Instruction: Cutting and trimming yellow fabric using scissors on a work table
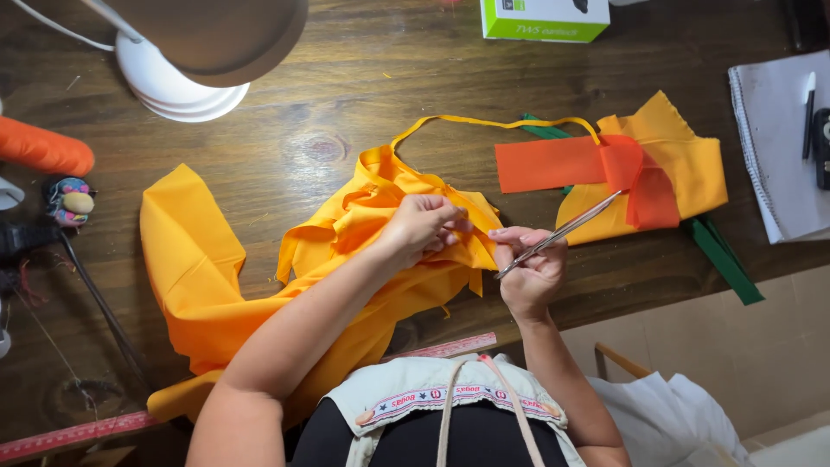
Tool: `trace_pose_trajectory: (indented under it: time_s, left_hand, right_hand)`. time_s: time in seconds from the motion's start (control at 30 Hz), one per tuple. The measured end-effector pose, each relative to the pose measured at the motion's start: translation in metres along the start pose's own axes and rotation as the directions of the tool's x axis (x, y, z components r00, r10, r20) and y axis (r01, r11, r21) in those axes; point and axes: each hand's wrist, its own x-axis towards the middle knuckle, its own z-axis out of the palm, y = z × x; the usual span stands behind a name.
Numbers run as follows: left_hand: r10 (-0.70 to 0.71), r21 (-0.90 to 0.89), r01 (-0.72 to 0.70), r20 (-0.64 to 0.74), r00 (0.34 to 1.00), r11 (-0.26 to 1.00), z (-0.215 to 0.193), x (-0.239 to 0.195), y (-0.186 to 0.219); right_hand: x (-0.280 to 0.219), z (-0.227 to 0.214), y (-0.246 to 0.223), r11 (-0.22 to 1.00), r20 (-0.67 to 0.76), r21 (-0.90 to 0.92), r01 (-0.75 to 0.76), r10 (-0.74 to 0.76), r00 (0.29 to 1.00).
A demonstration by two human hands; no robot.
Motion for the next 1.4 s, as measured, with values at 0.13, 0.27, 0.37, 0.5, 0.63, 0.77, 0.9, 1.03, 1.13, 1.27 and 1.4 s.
trace_pose_trajectory:
  time_s: [0.13, 0.27, 0.37, 0.5, 0.63, 0.77, 0.9, 1.03, 1.13, 1.27, 1.4]
  left_hand:
    - [-0.059, -0.055, 0.06, 0.026, 0.998, 0.997, 0.001, -0.002, -0.01]
    - [0.092, -0.178, -0.087, 0.017, 0.996, 0.98, 0.003, 0.002, -0.021]
    - [0.178, -0.252, -0.166, 0.023, 0.984, 0.953, 0.003, 0.003, -0.023]
    - [0.191, -0.321, -0.165, 0.052, 0.98, 0.933, 0.001, 0.011, -0.029]
    - [0.182, -0.365, -0.161, 0.024, 0.983, 0.917, 0.007, 0.002, -0.019]
    - [0.127, -0.391, -0.123, -0.015, 0.992, 0.912, 0.015, 0.008, -0.023]
    - [0.202, -0.313, -0.234, -0.132, 0.97, 0.92, 0.015, 0.026, -0.039]
    - [0.399, -0.107, -0.422, -0.185, 0.898, 0.9, 0.009, 0.013, -0.029]
    - [0.566, 0.245, -0.53, -0.106, 0.818, 0.812, 0.004, -0.011, -0.003]
    - [0.696, 0.826, -0.538, 0.287, 0.658, 0.168, 0.001, -0.03, 0.037]
    - [0.435, 0.766, -0.546, 0.643, 0.631, -0.339, 0.006, -0.03, 0.069]
  right_hand:
    - [-0.01, -0.006, 0.0, 0.999, 0.018, -0.045, 0.004, -0.003, 1.0]
    - [0.005, -0.013, -0.009, 0.999, 0.068, -0.006, -0.038, 0.038, 0.997]
    - [0.032, -0.017, -0.019, 0.987, 0.106, -0.118, -0.11, 0.122, 0.987]
    - [0.045, -0.006, -0.016, 0.947, 0.199, -0.229, -0.223, 0.27, 0.942]
    - [0.04, -0.002, -0.016, 0.931, 0.203, -0.265, -0.251, 0.308, 0.929]
    - [0.033, -0.004, -0.014, 0.894, 0.155, -0.371, -0.253, 0.328, 0.932]
    - [0.028, -0.015, 0.01, 0.882, 0.164, -0.279, -0.38, 0.434, 0.886]
    - [0.044, -0.012, -0.016, 0.824, 0.153, -0.124, -0.553, 0.566, 0.81]
    - [0.055, -0.013, -0.033, 0.792, 0.138, -0.04, -0.61, 0.609, 0.781]
    - [0.054, -0.02, -0.029, 0.81, 0.254, -0.038, -0.585, 0.574, 0.778]
    - [0.051, -0.029, -0.024, 0.839, 0.348, -0.014, -0.544, 0.514, 0.784]
